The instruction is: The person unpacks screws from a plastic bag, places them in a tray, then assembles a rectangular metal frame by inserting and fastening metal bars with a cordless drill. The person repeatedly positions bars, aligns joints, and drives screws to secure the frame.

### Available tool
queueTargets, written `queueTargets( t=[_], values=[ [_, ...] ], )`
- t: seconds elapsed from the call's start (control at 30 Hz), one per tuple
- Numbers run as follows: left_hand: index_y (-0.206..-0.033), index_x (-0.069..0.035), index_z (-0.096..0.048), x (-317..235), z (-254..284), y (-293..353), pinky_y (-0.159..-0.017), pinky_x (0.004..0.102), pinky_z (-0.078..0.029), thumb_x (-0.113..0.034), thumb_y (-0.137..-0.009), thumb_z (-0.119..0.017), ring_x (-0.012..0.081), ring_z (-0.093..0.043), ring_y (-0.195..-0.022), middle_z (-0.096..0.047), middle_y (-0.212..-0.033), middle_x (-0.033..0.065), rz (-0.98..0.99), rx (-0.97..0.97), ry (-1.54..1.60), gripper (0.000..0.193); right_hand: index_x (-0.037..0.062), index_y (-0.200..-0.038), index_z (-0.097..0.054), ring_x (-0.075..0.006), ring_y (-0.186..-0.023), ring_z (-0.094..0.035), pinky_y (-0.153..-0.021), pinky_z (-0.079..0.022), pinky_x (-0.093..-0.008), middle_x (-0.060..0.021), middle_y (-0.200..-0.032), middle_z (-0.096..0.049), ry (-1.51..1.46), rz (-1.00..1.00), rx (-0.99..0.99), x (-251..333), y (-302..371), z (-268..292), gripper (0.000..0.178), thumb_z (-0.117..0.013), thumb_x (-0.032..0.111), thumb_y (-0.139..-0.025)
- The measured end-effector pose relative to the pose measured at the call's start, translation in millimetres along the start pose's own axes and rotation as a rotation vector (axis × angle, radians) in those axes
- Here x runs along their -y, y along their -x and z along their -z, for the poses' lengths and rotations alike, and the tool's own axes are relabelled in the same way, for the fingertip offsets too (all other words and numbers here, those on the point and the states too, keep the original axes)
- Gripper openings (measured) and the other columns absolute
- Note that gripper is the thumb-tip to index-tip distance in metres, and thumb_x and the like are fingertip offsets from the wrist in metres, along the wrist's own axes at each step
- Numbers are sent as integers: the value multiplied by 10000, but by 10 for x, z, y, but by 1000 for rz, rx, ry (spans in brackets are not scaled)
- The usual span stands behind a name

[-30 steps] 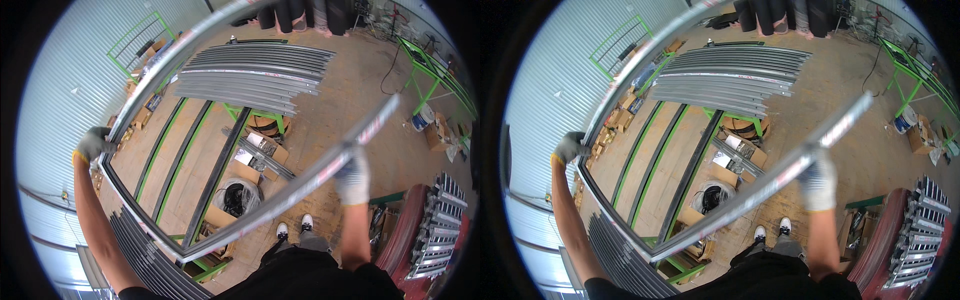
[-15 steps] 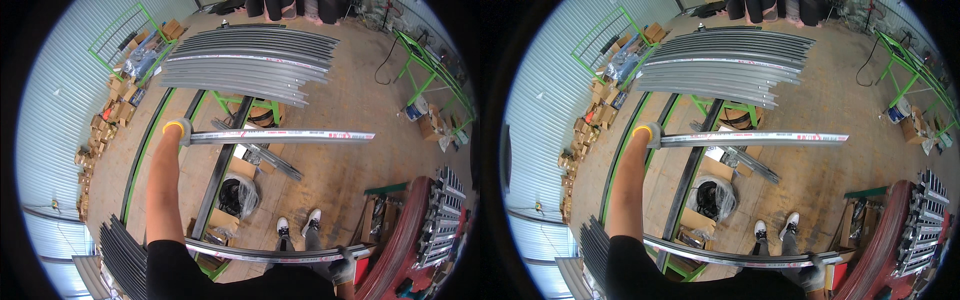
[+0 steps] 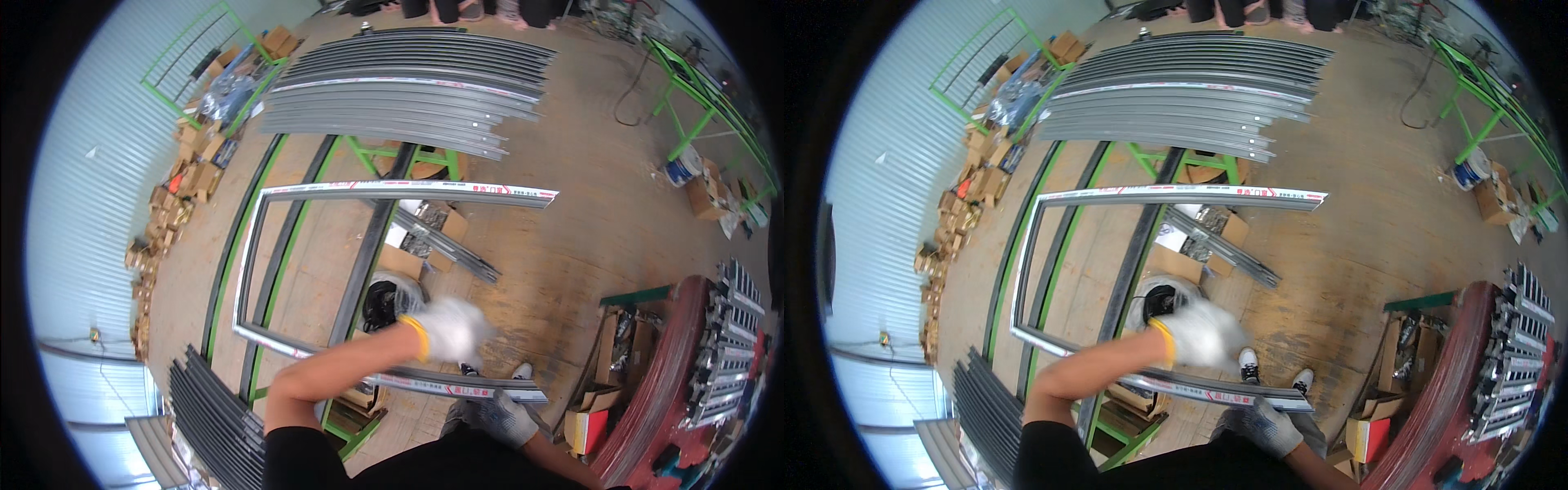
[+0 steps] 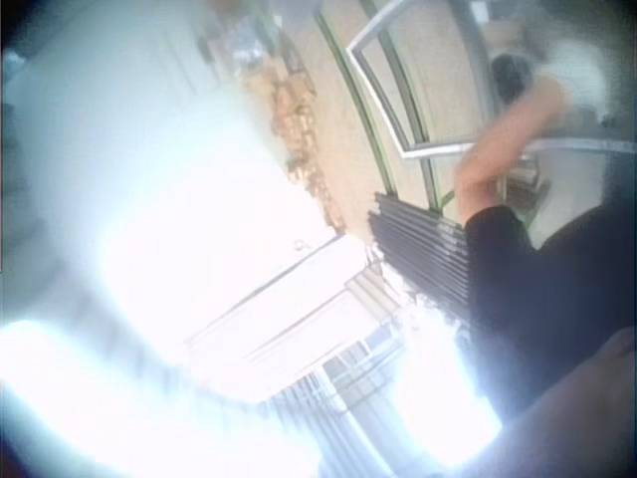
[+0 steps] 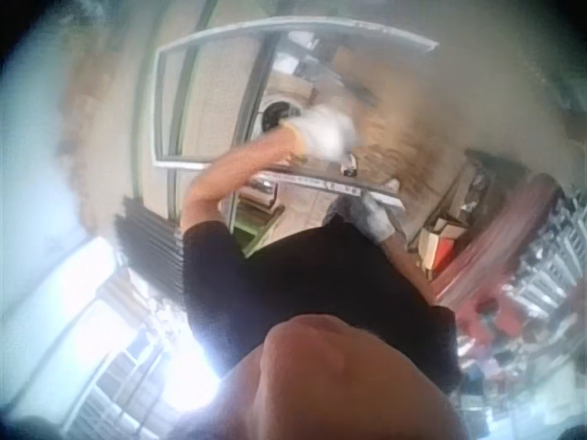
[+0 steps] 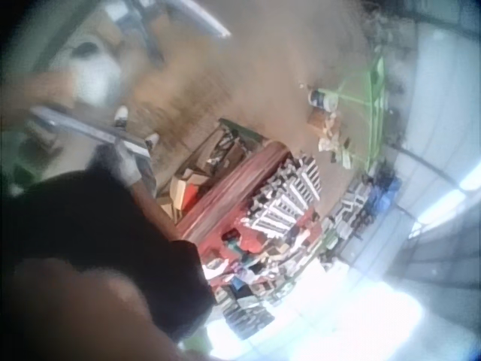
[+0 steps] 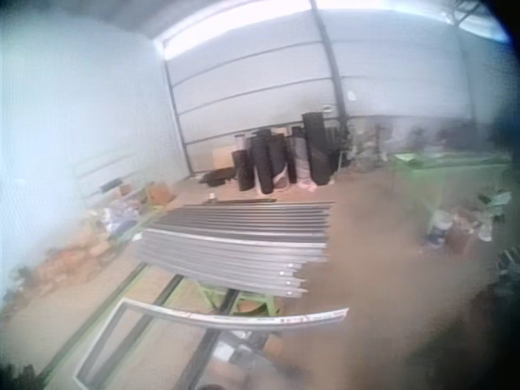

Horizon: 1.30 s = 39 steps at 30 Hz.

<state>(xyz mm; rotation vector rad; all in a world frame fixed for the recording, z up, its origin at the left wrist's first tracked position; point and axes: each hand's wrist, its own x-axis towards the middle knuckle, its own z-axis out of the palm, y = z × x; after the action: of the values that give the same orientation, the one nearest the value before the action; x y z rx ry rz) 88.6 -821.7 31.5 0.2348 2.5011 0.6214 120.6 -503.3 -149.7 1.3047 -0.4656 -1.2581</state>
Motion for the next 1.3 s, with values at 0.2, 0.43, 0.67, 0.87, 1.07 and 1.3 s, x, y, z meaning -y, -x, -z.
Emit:
queueTargets(
  t=[0.2,0.43,0.67,0.87,1.07,1.3],
  values=[
    [-958,-88,-792,-505,-593,-146,-719,501,-612,-295,-848,-756,380,-777,-820,-785,-881,167,91,210,-130,237,7,-1524,-555,-280,-1190,-699,-999,-590,-406,-186,-1427,-674,1545,241,-24,-116,-47,-226,537,-723,217,-1059],
    [-1103,-119,-779,-322,-1082,256,-780,528,-615,-180,-936,-600,395,-785,-935,-801,-998,183,189,181,-213,252,37,-1312,-757,-243,-1161,-712,-1081,-522,-361,-128,-1259,-784,2293,693,-438,79,216,-216,431,-816,269,-954],
    [-972,-121,-780,-250,-1240,831,-751,489,-590,-310,-944,-661,390,-747,-868,-773,-920,183,134,19,-112,225,75,-1183,-795,-231,-1106,-728,-957,-550,-357,-146,-1155,-791,2081,918,-766,284,735,17,417,-702,449,-1022],
    [-1088,-48,-738,-399,-1109,929,-754,431,-573,-262,-994,-661,323,-695,-848,-748,-966,154,88,-36,-8,245,43,-1130,-790,-335,-1058,-735,-927,-551,-409,-208,-1109,-781,2230,1519,-668,288,985,189,392,-679,375,-953],
    [-1203,25,-695,-706,-879,1001,-757,372,-556,-213,-1044,-661,257,-644,-829,-722,-1011,125,58,-103,49,288,45,-1175,-806,-203,-790,-733,-755,-572,-370,-111,-922,-799,1632,1582,-678,201,1481,296,455,-751,410,-909],
    [-1051,-25,-761,-1823,-1123,306,-824,407,-549,-303,-1003,-726,287,-695,-862,-756,-967,139,-54,-275,257,284,56,-1199,-792,-363,-1059,-767,-951,-600,-454,-210,-1169,-789,1710,1982,-959,343,2704,765,413,-703,369,-945]
  ],
)
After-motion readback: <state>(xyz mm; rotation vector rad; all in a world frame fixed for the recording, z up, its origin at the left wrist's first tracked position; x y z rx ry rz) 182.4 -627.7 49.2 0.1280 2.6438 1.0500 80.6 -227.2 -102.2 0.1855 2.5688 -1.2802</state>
